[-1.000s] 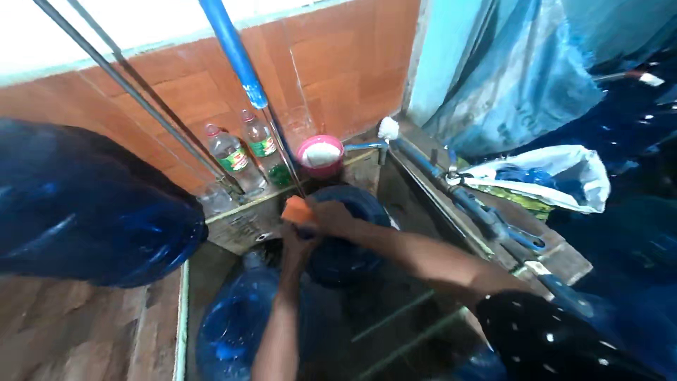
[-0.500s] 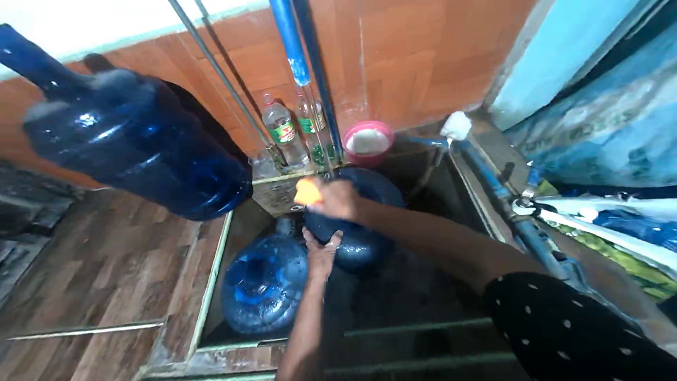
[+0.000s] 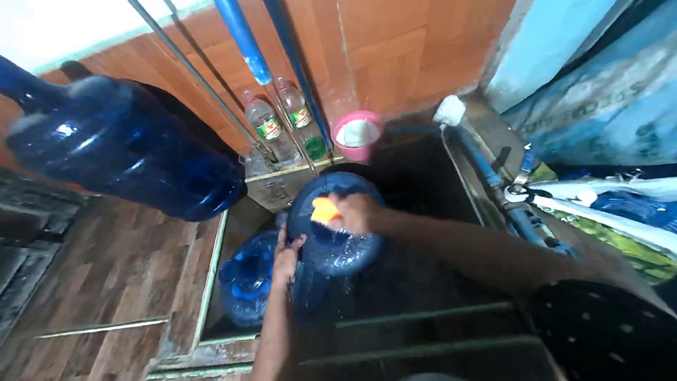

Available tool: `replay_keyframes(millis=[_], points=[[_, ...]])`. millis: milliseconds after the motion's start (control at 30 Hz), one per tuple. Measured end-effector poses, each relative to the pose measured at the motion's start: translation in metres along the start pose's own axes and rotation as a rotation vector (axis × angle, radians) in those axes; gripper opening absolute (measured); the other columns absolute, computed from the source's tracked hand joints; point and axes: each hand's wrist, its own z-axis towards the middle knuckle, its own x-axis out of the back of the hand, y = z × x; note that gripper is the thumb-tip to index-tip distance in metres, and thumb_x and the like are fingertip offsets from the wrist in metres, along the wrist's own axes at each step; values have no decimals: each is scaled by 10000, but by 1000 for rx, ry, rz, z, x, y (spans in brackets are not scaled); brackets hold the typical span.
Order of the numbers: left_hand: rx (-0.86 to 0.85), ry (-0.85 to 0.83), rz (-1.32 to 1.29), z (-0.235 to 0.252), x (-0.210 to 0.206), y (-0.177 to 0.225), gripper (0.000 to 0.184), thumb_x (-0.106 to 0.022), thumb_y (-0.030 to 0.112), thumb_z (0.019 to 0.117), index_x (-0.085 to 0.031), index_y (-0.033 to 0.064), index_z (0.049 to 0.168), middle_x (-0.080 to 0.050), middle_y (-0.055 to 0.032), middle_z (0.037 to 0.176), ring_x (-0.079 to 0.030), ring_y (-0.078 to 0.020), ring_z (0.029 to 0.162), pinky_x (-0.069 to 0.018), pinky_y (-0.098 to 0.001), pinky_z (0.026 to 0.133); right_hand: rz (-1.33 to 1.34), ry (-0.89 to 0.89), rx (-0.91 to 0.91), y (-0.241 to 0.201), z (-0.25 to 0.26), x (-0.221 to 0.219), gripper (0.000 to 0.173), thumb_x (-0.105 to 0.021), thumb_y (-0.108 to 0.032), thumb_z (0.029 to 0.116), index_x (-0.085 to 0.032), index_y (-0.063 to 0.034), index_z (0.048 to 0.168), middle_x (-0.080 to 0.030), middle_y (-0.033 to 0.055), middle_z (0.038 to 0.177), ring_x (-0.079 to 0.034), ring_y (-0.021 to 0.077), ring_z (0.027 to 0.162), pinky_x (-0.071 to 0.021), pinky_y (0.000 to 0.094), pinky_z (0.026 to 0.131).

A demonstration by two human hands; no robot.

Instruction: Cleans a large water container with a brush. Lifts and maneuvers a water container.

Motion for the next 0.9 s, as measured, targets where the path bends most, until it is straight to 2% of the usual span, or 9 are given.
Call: replay_keyframes(millis=[67, 100, 167, 300, 433, 567, 700, 767, 900], points=[[-29, 106, 193, 1, -20, 5, 608, -426, 137, 1069, -193, 17, 1618, -228, -246, 1657, -311, -338, 1509, -282, -463, 1211, -23, 215, -77, 30, 3, 11, 589, -643, -361, 1008, -471, -24, 1459, -691, 281, 1113, -676, 484, 1055, -529, 652, 870], [-60, 156, 342, 4, -32, 7, 585, -381, 180, 1090, -192, -12, 1610, -269, -313, 1615, -345, -421, 1476, -300, -515, 1196, -23, 277, -90, 41, 1, 10, 593, -662, -356, 995, -472, -23, 1448, -696, 271, 1083, -684, 480, 1023, -536, 651, 843], [-86, 212, 589, 16, -47, 19, 596, -382, 296, 1110, -247, -27, 1591, -418, -368, 1496, -485, -494, 1352, -403, -564, 1115, -4, 228, -10, 41, -27, 2, 652, -697, -325, 966, -448, -40, 1497, -699, 267, 1077, -685, 470, 1002, -529, 646, 863], [66, 63, 688, 45, -48, 46, 748, -505, 539, 1039, -378, -8, 1534, -551, -313, 1403, -534, -450, 1322, -395, -596, 1106, 51, 45, -9, 49, -67, 2, 581, -613, -363, 1028, -451, -40, 1483, -683, 285, 1116, -659, 479, 1079, -494, 645, 924], [-51, -9, 625, 52, -60, 51, 674, -561, 467, 1037, -412, 25, 1524, -539, -295, 1426, -507, -433, 1349, -369, -598, 1124, 99, 282, -262, 100, -48, 18, 671, -628, -432, 1004, -415, -39, 1504, -682, 286, 1152, -669, 493, 1067, -520, 670, 869], [-139, -68, 819, 75, -46, 55, 592, -438, 457, 1087, -457, 43, 1509, -570, -326, 1372, -535, -488, 1303, -378, -646, 1089, 211, 183, -14, 90, -91, -19, 625, -664, -412, 984, -499, -18, 1440, -702, 279, 1041, -683, 477, 1001, -509, 657, 872], [-243, -33, 944, 75, -62, 58, 534, -436, 472, 1084, -549, 77, 1426, -649, -306, 1233, -611, -495, 1182, -429, -688, 997, 320, 336, -226, 122, -58, -6, 670, -673, -452, 980, -457, -38, 1462, -678, 262, 1131, -679, 452, 1040, -542, 639, 857], [-363, -106, 980, 71, -68, 62, 525, -419, 452, 1093, -551, 100, 1458, -655, -273, 1273, -618, -467, 1203, -430, -673, 1028, 386, 422, -280, 134, -50, -8, 739, -695, -483, 955, -430, -40, 1484, -690, 255, 1113, -687, 441, 1033, -553, 630, 860], [-433, -134, 1132, 75, -85, 75, 549, -282, 384, 1130, -597, 20, 1394, -654, -310, 1255, -608, -508, 1208, -420, -687, 1021, 476, 263, -99, 117, -86, -23, 693, -675, -439, 968, -460, -12, 1469, -705, 259, 1066, -693, 430, 1018, -526, 618, 904]])
